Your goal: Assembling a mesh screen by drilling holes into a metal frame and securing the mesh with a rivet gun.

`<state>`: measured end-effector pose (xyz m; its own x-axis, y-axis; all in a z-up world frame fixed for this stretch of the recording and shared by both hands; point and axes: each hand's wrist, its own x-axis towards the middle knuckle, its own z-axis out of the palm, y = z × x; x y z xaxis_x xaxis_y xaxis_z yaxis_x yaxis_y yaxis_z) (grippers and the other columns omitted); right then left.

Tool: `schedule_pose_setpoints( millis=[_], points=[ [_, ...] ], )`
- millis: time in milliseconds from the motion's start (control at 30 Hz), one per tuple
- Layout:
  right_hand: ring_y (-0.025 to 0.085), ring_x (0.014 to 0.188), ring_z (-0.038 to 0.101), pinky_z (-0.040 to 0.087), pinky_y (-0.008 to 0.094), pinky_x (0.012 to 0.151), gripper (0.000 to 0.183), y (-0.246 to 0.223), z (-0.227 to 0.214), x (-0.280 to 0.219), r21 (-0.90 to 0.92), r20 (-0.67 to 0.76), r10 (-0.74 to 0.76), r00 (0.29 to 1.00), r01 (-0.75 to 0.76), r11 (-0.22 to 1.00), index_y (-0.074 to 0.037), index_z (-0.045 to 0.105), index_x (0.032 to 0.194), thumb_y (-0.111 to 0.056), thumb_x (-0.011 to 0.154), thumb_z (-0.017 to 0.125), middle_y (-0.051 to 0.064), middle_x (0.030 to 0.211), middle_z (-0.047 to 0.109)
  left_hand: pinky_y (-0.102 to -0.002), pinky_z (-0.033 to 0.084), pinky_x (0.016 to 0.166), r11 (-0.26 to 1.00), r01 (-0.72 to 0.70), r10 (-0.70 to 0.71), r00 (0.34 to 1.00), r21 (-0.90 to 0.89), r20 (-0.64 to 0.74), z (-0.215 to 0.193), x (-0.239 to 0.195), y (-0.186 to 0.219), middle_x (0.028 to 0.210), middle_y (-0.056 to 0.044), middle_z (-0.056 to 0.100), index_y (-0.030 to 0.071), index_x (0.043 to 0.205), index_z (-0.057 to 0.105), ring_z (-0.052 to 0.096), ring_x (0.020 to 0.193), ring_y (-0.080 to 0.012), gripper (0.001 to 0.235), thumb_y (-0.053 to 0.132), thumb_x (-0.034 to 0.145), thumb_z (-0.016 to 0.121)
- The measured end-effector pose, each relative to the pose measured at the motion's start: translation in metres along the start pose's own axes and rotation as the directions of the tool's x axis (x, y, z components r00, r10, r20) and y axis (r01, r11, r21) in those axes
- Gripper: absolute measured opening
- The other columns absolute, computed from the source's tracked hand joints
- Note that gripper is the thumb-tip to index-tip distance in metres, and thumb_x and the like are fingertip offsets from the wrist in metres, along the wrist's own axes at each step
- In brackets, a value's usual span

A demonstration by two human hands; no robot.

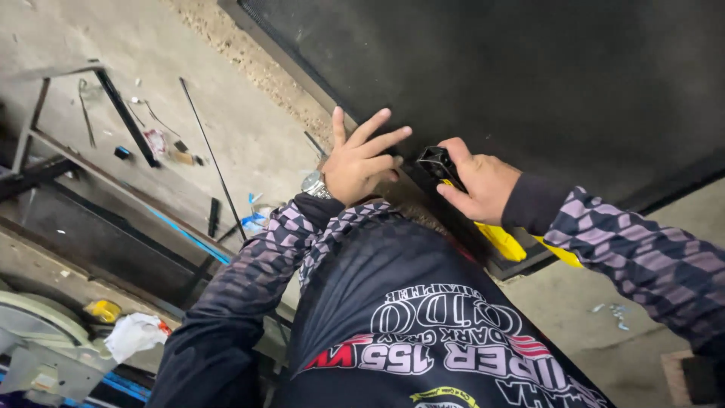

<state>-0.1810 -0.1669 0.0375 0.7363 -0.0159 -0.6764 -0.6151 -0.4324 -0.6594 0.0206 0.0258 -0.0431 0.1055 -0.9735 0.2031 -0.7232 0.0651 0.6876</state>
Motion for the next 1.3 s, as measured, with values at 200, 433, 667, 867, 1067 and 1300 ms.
schedule_pose_setpoints(
  millis=[200,433,667,867,1067,1300],
  points=[
    [0.056,0.083,0.07,0.055,0.066,0.074,0.068,-0.01,0.019,-0.01,-0.025,-0.052,0.117,0.992,-0.118,0.993,-0.011,0.027,0.144,-0.037,0.091,0.06,0.033,0.088,0.071,-0.064,-0.026,0.118,0.999,-0.037,0.034,0.997,-0.036,-0.076,0.004,0.0,-0.004,0.146,0.007,0.062,0.028,0.101,0.073,0.043,0.149,-0.023,0.032,0.055,0.096,0.057],
    [0.055,0.088,0.069,0.054,0.065,0.077,0.069,0.011,0.004,0.007,0.055,-0.023,0.169,0.985,-0.168,0.984,-0.017,0.03,0.14,-0.042,0.087,0.066,0.032,0.091,0.072,-0.067,-0.02,0.119,0.996,-0.075,0.069,0.99,-0.044,-0.121,0.011,-0.004,-0.008,0.138,0.004,0.067,0.024,0.097,0.072,0.051,0.141,-0.0237,0.032,0.053,0.098,0.058],
    [0.059,0.084,0.068,0.056,0.066,0.075,0.058,-0.011,-0.014,0.01,-0.115,0.043,0.053,0.998,-0.048,0.992,-0.008,0.032,0.138,-0.029,0.092,0.06,0.036,0.089,0.07,-0.067,-0.021,0.118,0.999,-0.046,0.047,0.995,0.009,-0.089,0.015,-0.004,-0.01,0.138,0.005,0.065,0.025,0.097,0.068,0.049,0.142,-0.0203,0.033,0.056,0.098,0.055],
    [0.058,0.087,0.067,0.053,0.067,0.072,0.064,0.015,0.01,0.001,0.11,-0.021,0.107,0.994,-0.105,0.988,-0.014,0.029,0.137,-0.038,0.09,0.064,0.035,0.093,0.07,-0.063,-0.024,0.118,0.999,-0.03,0.028,0.998,-0.025,-0.056,0.012,-0.003,-0.005,0.141,0.003,0.063,0.025,0.097,0.069,0.045,0.144,-0.0211,0.031,0.055,0.09,0.065],
    [0.056,0.086,0.069,0.054,0.065,0.075,0.063,0.016,0.019,0.001,0.05,-0.071,0.115,0.991,-0.111,0.992,-0.013,0.03,0.136,-0.04,0.09,0.065,0.033,0.091,0.071,-0.057,-0.03,0.117,1.0,0.001,-0.001,1.0,-0.029,0.001,0.005,0.001,-0.004,0.146,0.006,0.061,0.027,0.1,0.068,0.044,0.146,-0.0193,0.033,0.058,0.091,0.061],
    [0.057,0.09,0.068,0.054,0.066,0.08,0.061,-0.013,0.007,-0.004,0.002,-0.039,0.115,0.993,-0.115,0.993,-0.012,0.027,0.137,-0.038,0.092,0.06,0.035,0.095,0.07,-0.055,-0.027,0.118,1.0,0.013,-0.012,1.0,-0.023,0.025,-0.001,0.001,0.0,0.15,0.007,0.06,0.024,0.104,0.07,0.043,0.148,-0.02,0.038,0.059,0.089,0.064]
  ],
)
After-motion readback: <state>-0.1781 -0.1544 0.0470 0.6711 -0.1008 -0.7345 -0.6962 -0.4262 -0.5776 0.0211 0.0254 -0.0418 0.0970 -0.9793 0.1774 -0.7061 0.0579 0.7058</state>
